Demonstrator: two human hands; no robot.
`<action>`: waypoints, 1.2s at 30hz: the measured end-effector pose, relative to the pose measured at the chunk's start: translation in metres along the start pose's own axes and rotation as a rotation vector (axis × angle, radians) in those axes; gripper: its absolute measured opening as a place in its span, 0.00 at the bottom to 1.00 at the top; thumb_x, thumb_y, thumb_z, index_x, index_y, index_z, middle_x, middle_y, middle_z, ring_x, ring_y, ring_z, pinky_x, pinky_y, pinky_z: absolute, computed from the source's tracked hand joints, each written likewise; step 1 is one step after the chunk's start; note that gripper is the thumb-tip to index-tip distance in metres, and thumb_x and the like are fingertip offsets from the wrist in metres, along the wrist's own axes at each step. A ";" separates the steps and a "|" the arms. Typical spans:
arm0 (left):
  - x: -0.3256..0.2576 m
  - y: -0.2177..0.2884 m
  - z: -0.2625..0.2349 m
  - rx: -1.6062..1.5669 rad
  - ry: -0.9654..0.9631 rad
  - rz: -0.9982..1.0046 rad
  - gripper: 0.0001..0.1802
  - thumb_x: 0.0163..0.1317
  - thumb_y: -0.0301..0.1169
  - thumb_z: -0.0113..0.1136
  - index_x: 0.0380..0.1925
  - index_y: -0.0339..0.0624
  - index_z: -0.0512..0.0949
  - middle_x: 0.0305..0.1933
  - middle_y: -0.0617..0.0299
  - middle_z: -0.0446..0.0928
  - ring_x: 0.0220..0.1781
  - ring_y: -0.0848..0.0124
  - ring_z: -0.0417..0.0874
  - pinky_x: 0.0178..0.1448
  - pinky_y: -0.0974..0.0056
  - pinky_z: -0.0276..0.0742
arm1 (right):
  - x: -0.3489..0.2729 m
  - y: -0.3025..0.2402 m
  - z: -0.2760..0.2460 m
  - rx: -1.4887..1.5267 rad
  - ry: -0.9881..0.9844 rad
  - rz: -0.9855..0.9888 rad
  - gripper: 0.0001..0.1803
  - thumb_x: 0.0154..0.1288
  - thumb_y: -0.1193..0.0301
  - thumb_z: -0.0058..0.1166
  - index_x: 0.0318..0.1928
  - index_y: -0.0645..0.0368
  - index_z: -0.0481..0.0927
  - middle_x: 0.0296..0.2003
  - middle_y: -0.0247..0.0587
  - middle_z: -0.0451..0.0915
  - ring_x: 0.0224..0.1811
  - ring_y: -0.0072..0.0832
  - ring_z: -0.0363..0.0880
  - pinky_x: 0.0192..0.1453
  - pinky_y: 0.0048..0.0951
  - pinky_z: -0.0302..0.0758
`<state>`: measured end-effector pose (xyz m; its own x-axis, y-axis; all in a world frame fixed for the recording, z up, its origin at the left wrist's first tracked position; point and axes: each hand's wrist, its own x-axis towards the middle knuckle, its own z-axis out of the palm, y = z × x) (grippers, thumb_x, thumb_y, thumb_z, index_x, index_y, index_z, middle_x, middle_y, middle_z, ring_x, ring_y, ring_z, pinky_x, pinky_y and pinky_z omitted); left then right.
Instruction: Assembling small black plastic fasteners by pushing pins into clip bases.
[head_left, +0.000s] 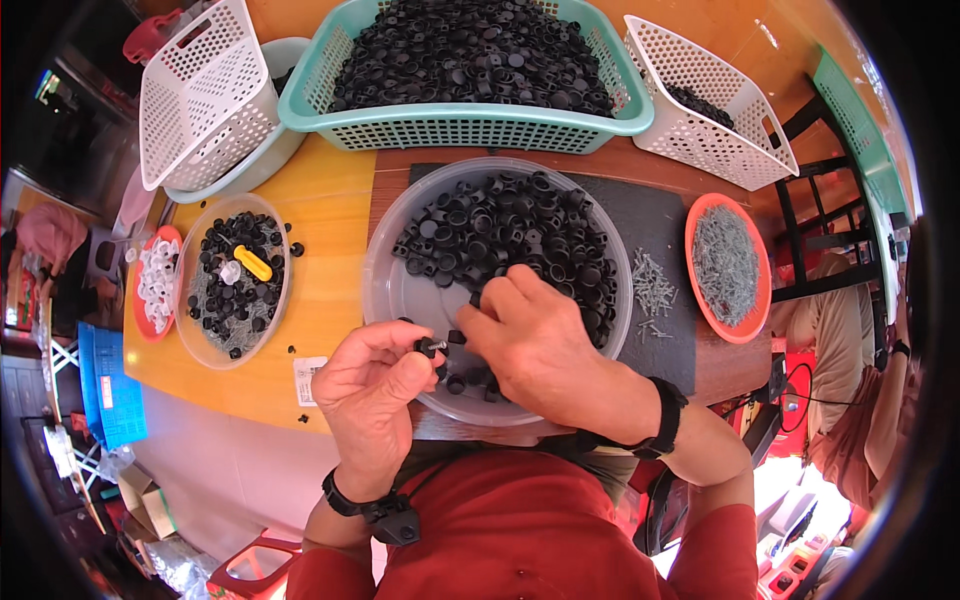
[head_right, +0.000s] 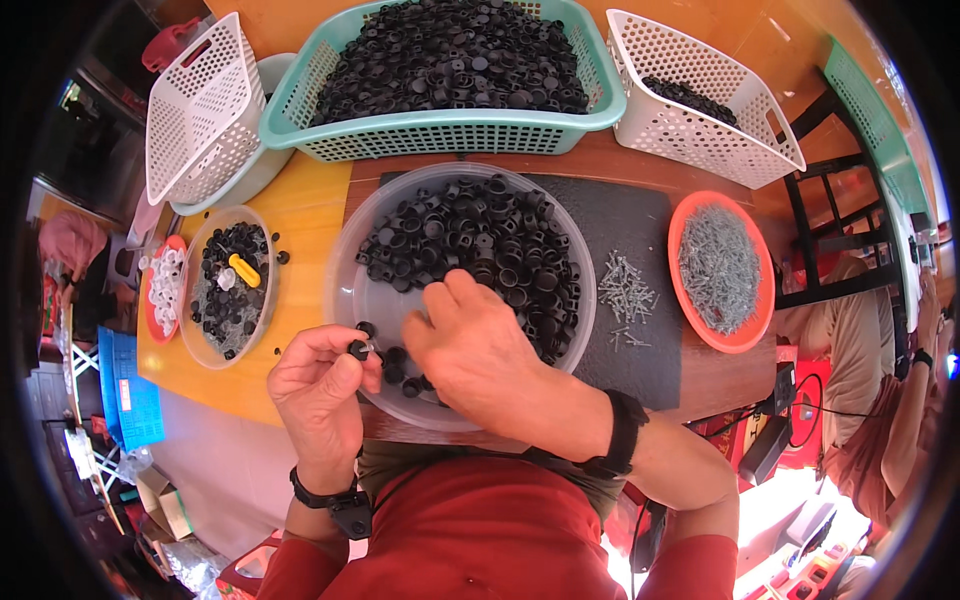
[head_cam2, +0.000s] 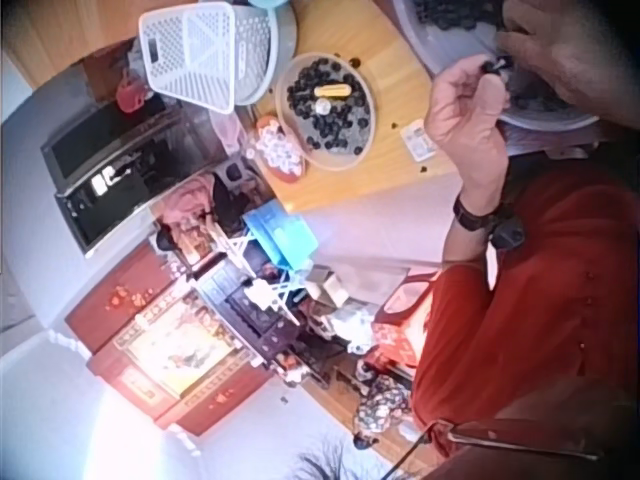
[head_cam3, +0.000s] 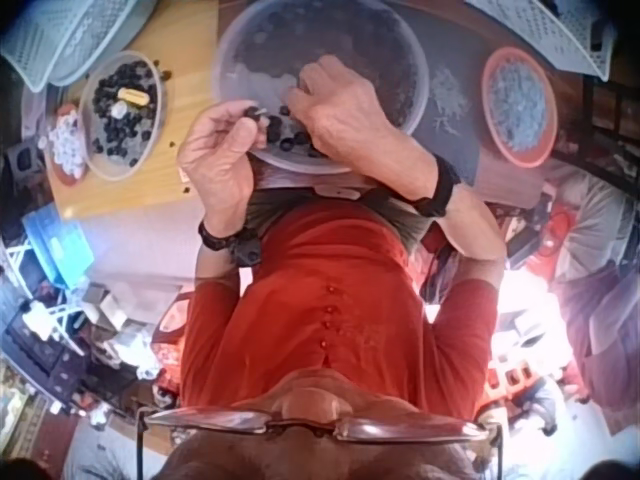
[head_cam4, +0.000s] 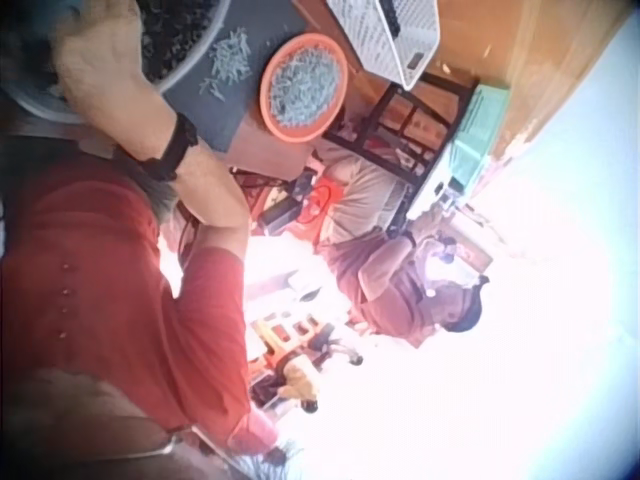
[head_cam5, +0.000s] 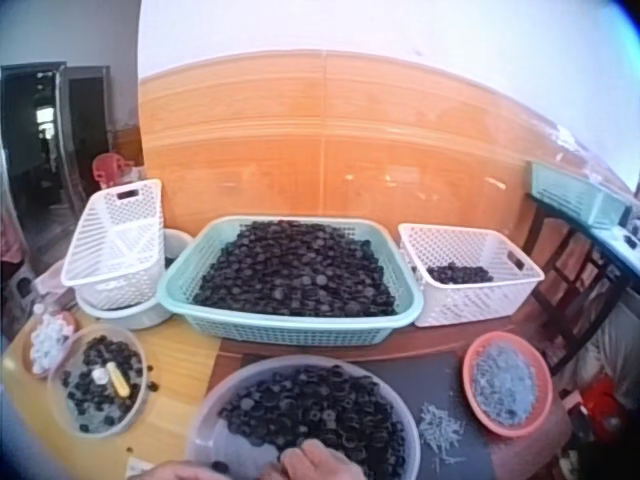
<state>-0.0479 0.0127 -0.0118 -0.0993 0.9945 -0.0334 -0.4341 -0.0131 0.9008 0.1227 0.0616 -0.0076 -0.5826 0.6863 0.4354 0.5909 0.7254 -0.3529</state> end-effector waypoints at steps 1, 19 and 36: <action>0.000 0.000 0.000 -0.012 0.005 -0.002 0.15 0.53 0.26 0.67 0.39 0.30 0.76 0.33 0.58 0.79 0.33 0.73 0.81 0.36 0.73 0.80 | 0.002 -0.001 0.003 0.004 -0.030 -0.016 0.14 0.37 0.78 0.54 0.31 0.63 0.77 0.26 0.39 0.67 0.29 0.35 0.66 0.30 0.31 0.68; -0.011 -0.004 0.025 -0.078 -0.115 -0.013 0.15 0.55 0.23 0.65 0.40 0.28 0.75 0.39 0.52 0.79 0.41 0.70 0.80 0.46 0.70 0.76 | -0.028 -0.031 -0.025 0.371 0.266 0.337 0.15 0.45 0.82 0.61 0.36 0.66 0.74 0.30 0.47 0.77 0.30 0.44 0.74 0.31 0.37 0.71; -0.019 -0.007 0.048 0.003 -0.152 -0.044 0.17 0.53 0.31 0.68 0.36 0.31 0.75 0.34 0.53 0.78 0.31 0.70 0.78 0.36 0.68 0.76 | -0.058 -0.029 -0.034 0.866 0.351 0.526 0.16 0.55 0.83 0.58 0.46 0.65 0.77 0.35 0.40 0.77 0.32 0.22 0.75 0.33 0.21 0.72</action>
<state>0.0006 -0.0015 0.0031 0.0569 0.9984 -0.0073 -0.4325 0.0312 0.9011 0.1579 -0.0011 0.0053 -0.0951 0.9703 0.2226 0.0439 0.2275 -0.9728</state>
